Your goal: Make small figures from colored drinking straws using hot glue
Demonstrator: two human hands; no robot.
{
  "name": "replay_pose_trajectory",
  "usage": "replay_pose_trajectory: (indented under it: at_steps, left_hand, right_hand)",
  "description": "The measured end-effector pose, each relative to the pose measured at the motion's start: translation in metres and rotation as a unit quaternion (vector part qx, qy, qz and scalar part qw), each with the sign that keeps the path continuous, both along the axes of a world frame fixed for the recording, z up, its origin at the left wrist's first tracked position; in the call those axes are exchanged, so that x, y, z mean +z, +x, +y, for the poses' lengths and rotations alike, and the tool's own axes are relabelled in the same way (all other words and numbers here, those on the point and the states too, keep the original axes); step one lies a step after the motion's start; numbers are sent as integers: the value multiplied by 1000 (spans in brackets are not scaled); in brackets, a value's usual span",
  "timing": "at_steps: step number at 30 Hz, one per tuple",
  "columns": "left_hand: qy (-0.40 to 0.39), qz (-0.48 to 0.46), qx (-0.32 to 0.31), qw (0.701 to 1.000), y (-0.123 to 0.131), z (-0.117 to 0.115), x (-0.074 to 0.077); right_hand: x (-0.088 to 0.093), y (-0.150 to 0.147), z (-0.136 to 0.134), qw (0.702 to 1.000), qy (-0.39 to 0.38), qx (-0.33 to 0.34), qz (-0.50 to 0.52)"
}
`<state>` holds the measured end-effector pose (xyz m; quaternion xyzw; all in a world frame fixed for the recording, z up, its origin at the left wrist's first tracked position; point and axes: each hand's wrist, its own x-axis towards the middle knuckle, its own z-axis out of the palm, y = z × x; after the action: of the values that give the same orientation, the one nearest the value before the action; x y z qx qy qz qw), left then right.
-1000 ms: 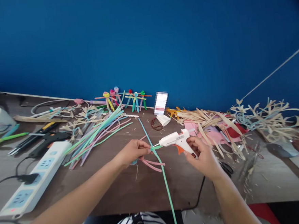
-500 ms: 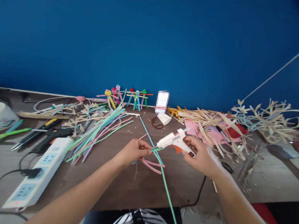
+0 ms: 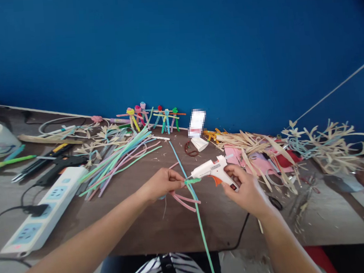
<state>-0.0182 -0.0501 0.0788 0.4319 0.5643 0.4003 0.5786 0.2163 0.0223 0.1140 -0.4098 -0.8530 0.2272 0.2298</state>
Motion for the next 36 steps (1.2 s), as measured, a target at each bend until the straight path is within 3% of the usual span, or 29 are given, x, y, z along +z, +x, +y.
replay_pose_trajectory:
  at_steps: [6, 10, 13, 17, 22, 26, 31, 32, 34, 36]
  left_hand:
    - [-2, 1, -2, 1000, 1, 0, 2]
    - [-12, 11, -1, 1000, 2, 1, 6]
    - [-18, 15, 6, 1000, 1, -1, 5]
    - [-13, 28, 9, 999, 0, -4, 1]
    - [-17, 35, 16, 999, 2, -8, 5]
    - [-10, 30, 19, 999, 2, -11, 8]
    - [-5, 14, 18, 1000, -1, -10, 4]
    - [-7, 7, 18, 1000, -1, -9, 3]
    - [-11, -6, 18, 1000, 0, -6, 3]
    - [-8, -11, 12, 1000, 1, -4, 3]
  right_hand:
    - [1, 0, -2, 1000, -20, 5, 7]
    - [-3, 3, 9, 997, -14, -33, 68]
    - [-20, 8, 36, 990, -10, -104, 91]
    - [-54, 10, 79, 973, -44, -225, -12]
    - [-84, -10, 105, 966, -49, -249, -45]
    - [-84, -27, 107, 968, -47, -240, -49]
    - [-48, -44, 72, 985, -35, -166, -16]
    - [-37, -47, 60, 992, -42, -116, 2]
    - [-17, -55, 33, 993, -44, 93, 57]
    - [-3, -63, 11, 980, -26, 195, 44]
